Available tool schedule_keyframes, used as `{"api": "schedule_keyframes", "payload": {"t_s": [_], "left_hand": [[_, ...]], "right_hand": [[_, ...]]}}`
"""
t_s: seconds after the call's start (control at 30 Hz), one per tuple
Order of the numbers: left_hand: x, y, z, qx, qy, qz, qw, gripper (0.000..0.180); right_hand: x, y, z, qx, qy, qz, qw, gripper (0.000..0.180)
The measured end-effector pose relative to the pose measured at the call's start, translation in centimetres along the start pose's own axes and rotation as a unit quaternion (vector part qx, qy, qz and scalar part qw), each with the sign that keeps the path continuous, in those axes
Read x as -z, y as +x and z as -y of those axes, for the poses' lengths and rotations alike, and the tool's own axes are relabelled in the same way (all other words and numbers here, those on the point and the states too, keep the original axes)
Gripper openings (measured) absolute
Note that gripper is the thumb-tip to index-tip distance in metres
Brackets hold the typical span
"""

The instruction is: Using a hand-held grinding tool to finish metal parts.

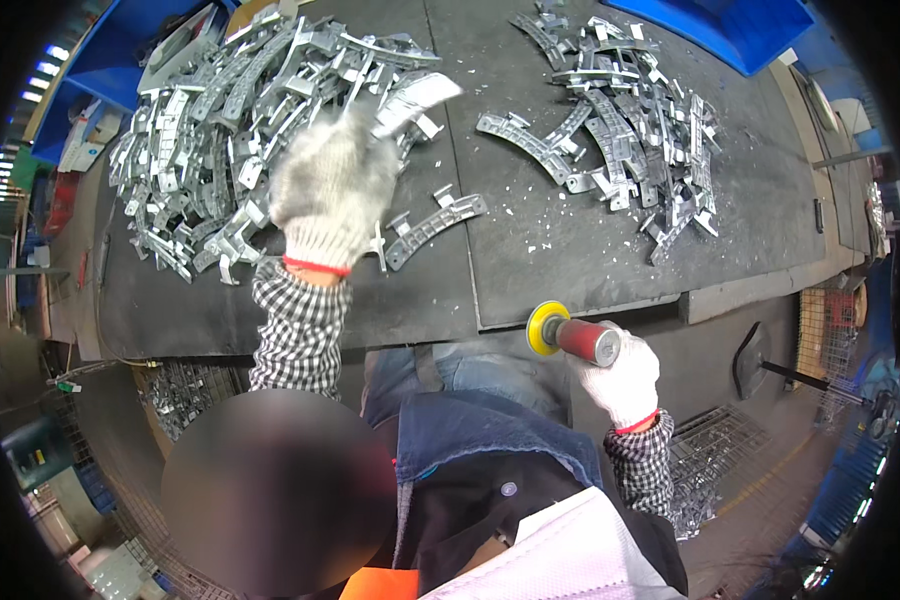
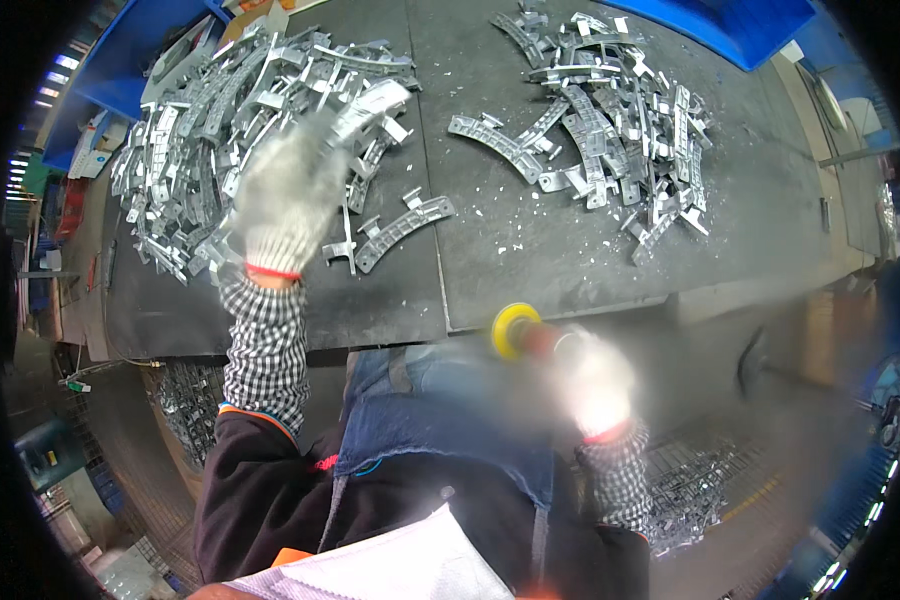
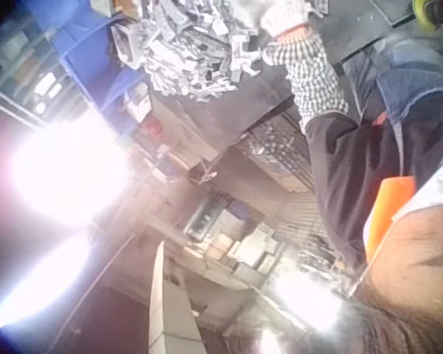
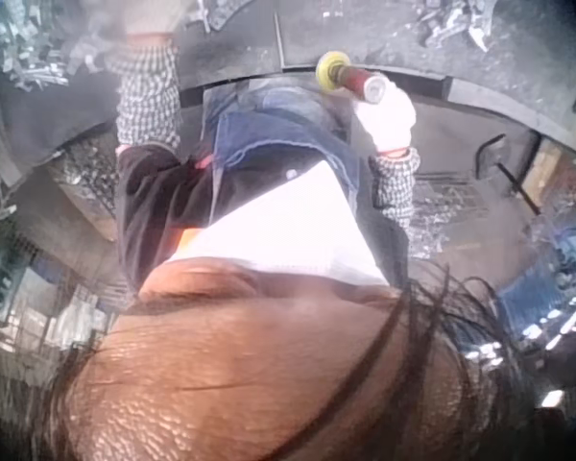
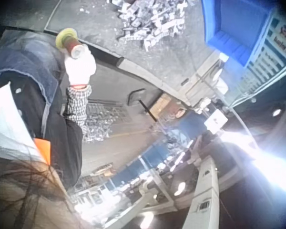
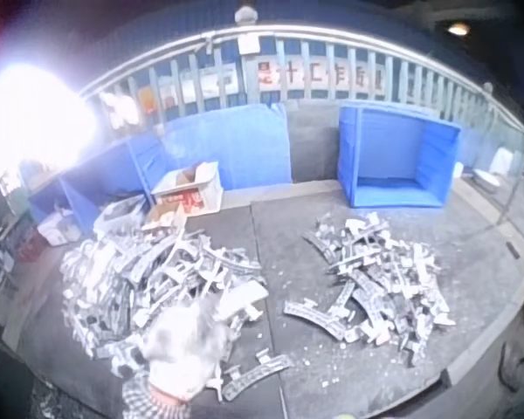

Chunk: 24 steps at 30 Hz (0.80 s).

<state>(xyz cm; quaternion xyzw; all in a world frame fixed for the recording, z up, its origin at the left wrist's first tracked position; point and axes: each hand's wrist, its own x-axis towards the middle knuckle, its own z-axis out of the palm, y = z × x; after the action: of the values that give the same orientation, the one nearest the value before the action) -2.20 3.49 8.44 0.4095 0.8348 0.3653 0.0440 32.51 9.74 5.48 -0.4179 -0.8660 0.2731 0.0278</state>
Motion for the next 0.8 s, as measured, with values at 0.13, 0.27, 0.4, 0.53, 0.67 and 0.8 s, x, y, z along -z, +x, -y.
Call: {"api": "schedule_keyframes", "payload": {"t_s": [0.13,0.27,0.4,0.53,0.67,0.8], "left_hand": [[-4.4,3.3,0.1,-0.332,0.172,-0.166,0.912,0.033],[-16.4,7.0,-2.0,-0.325,0.212,-0.041,0.921,0.018],[-16.5,7.4,-2.5,-0.251,0.233,0.281,0.896,0.042],[-12.5,4.9,-6.0,-0.241,0.179,0.286,0.910,0.038],[-8.1,-1.0,-4.4,0.008,-0.133,0.510,0.849,0.041],[-10.3,-6.4,0.9,0.174,-0.201,0.540,0.799,0.037]], "right_hand": [[-0.8,1.0,-0.5,0.018,0.018,-0.019,1.000,0.033],[-2.5,0.3,-2.4,0.040,-0.048,-0.071,0.996,0.037],[-1.3,-0.4,-1.1,-0.044,0.057,-0.032,0.997,0.031],[-0.8,-1.5,-1.3,-0.060,0.055,-0.120,0.989,0.025],[-1.3,-0.7,-2.7,-0.031,0.016,-0.081,0.996,0.035],[-0.8,0.8,0.3,-0.089,0.019,-0.045,0.995,0.037]]}}
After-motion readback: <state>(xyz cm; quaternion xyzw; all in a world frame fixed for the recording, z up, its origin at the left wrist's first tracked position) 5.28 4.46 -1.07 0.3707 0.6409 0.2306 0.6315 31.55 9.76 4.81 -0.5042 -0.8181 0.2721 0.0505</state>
